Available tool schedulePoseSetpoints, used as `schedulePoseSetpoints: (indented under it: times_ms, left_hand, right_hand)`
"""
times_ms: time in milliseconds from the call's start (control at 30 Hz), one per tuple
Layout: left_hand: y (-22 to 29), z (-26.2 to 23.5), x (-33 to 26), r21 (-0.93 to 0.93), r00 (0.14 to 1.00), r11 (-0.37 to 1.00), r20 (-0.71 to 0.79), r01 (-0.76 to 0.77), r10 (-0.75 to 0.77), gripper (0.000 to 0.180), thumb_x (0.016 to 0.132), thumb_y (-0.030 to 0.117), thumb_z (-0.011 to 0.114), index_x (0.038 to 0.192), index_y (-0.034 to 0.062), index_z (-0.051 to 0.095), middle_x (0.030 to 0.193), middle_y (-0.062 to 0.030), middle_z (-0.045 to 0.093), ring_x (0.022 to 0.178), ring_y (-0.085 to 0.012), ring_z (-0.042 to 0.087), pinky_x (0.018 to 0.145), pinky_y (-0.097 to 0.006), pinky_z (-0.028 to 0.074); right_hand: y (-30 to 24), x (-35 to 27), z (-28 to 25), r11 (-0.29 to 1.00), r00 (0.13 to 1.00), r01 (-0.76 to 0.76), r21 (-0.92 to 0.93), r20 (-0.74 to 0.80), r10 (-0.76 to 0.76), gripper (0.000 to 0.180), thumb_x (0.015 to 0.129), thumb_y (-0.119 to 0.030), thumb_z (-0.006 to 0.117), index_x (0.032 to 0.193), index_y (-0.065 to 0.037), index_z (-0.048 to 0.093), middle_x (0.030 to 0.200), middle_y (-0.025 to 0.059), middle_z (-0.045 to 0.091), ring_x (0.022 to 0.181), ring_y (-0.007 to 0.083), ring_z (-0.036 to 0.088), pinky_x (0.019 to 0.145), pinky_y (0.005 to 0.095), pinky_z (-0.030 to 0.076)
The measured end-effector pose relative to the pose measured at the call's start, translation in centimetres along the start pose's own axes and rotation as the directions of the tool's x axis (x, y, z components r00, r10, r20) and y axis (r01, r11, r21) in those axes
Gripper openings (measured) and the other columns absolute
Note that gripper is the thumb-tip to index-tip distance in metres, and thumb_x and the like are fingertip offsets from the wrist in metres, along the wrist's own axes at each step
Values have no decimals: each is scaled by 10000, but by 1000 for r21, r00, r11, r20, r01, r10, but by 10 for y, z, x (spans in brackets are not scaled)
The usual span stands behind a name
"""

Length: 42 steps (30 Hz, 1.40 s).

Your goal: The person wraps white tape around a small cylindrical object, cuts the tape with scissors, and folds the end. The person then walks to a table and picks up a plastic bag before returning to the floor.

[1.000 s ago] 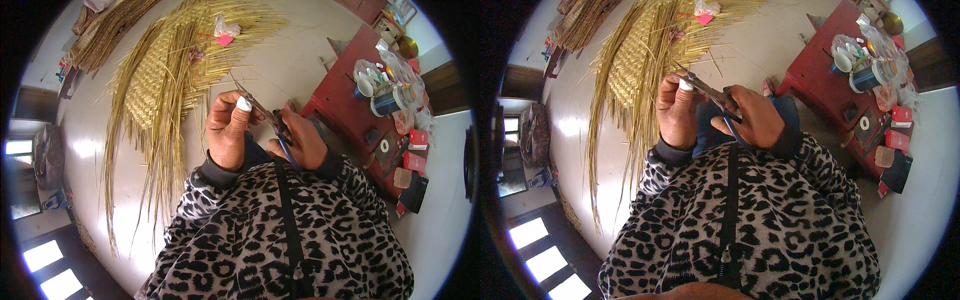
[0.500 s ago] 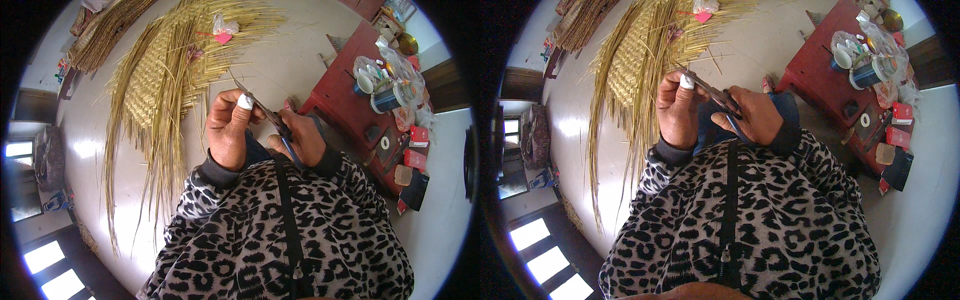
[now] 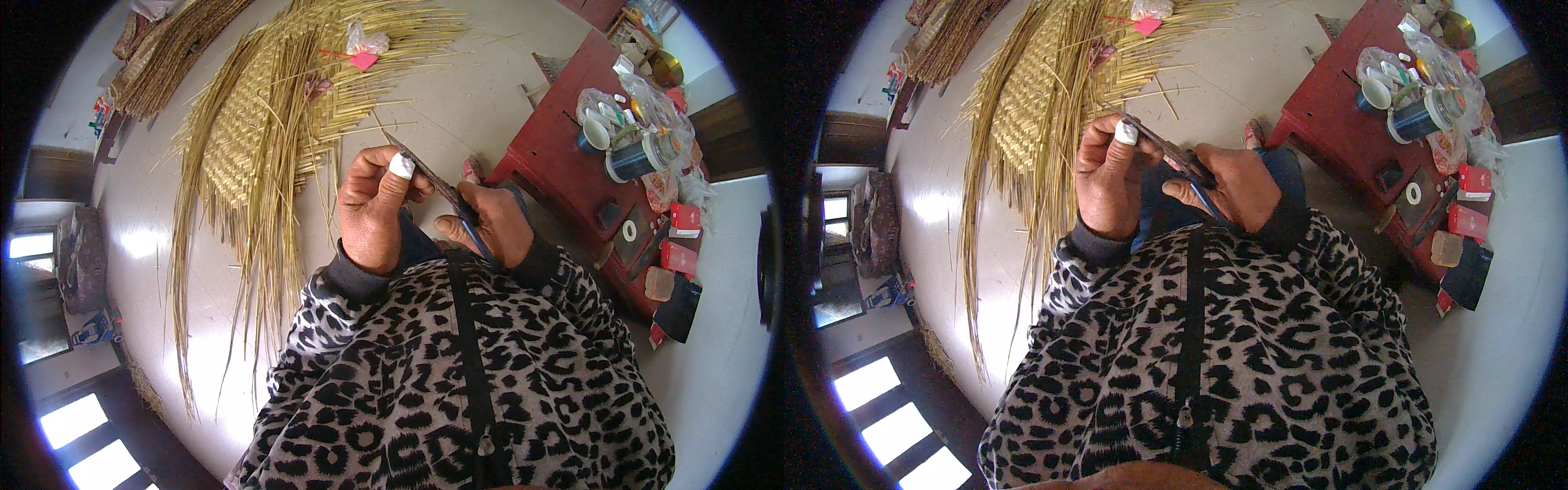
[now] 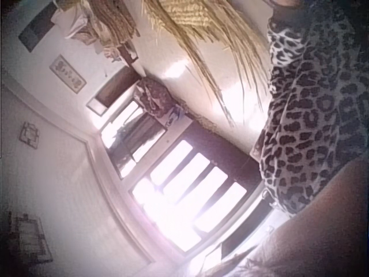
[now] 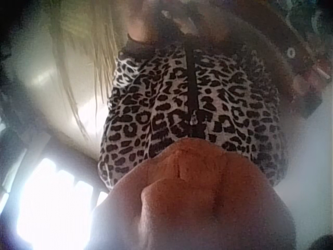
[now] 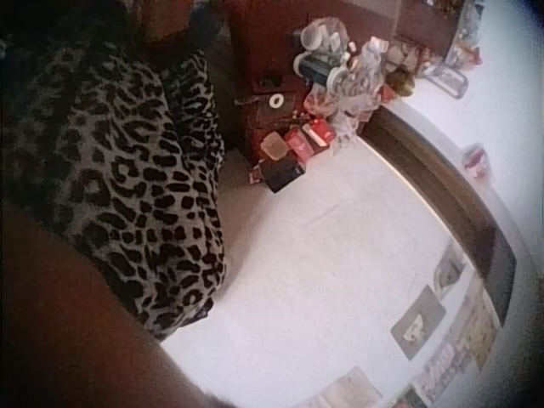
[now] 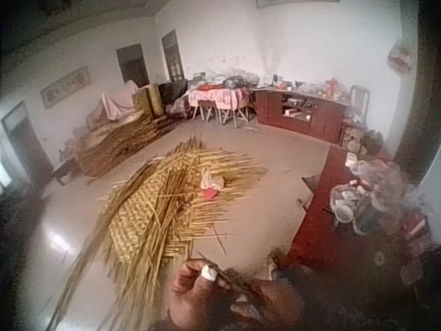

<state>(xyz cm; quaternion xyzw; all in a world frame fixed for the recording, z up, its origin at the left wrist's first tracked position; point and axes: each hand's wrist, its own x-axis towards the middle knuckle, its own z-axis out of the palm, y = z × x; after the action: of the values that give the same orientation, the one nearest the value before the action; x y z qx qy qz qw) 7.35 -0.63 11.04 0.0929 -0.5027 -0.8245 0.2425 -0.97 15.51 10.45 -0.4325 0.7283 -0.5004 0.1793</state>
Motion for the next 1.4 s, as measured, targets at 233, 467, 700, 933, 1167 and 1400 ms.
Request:
schedulePoseSetpoints:
  times_ms: [233, 467, 700, 933, 1167, 1400]
  left_hand:
    - [-3, -4, 2, -61, 998, 997, 45, 51, -48, 136, 980, 155, 600, 1066, 49, 590, 832, -47, 671, 738, -122, 614, 682, -252, 482]
    - [-4, -6, 1, -89, 996, 995, 83, 39, -31, 132, 974, 132, 606, 1072, 46, 585, 841, -49, 671, 751, -120, 619, 692, -248, 482]
    - [-2, -12, 1, 31, 994, 999, 103, 27, -30, 111, 962, 102, 619, 1040, 32, 582, 848, -50, 668, 756, -114, 619, 690, -237, 473]
    - [5, -28, 3, 124, 971, 986, 202, 108, -131, 98, 943, 59, 632, 1016, 20, 579, 851, -47, 666, 768, -123, 648, 713, -244, 515]
    - [1, -32, 3, 103, 948, 986, 280, 128, -152, 104, 945, 71, 630, 1023, 27, 578, 872, -70, 680, 768, -131, 657, 708, -247, 519]
    - [-4, -29, 3, 12, 946, 982, 265, 190, -186, 117, 949, 80, 623, 1043, 31, 574, 879, -79, 685, 766, -138, 660, 698, -245, 515]
  right_hand:
    - [14, -3, 8, 972, 986, 16, 236, 157, -54, 437, 967, -385, 573, 1148, 3, 488, 829, 137, 545, 747, 253, 585, 693, 369, 467]
    - [10, -5, 0, 995, 984, -11, 96, 180, -7, 444, 938, -384, 608, 1140, -6, 493, 830, 173, 568, 771, 318, 611, 703, 390, 468]
    - [9, -6, -2, 999, 995, -42, 10, 95, 41, 429, 879, -373, 698, 1072, -6, 589, 788, 183, 629, 713, 328, 648, 648, 381, 492]
    - [21, -14, 0, 998, 998, 30, -52, 64, -27, 356, 874, -334, 714, 937, 1, 608, 717, 171, 644, 659, 308, 676, 571, 373, 495]
    - [33, -22, 5, 1000, 993, 16, 27, 115, -19, 298, 886, -261, 704, 876, -1, 558, 711, 153, 629, 606, 264, 650, 544, 358, 489]
    - [35, -21, 3, 950, 939, -137, 282, 343, 34, 345, 944, -248, 602, 1111, 13, 450, 768, 73, 544, 619, 219, 569, 617, 346, 462]
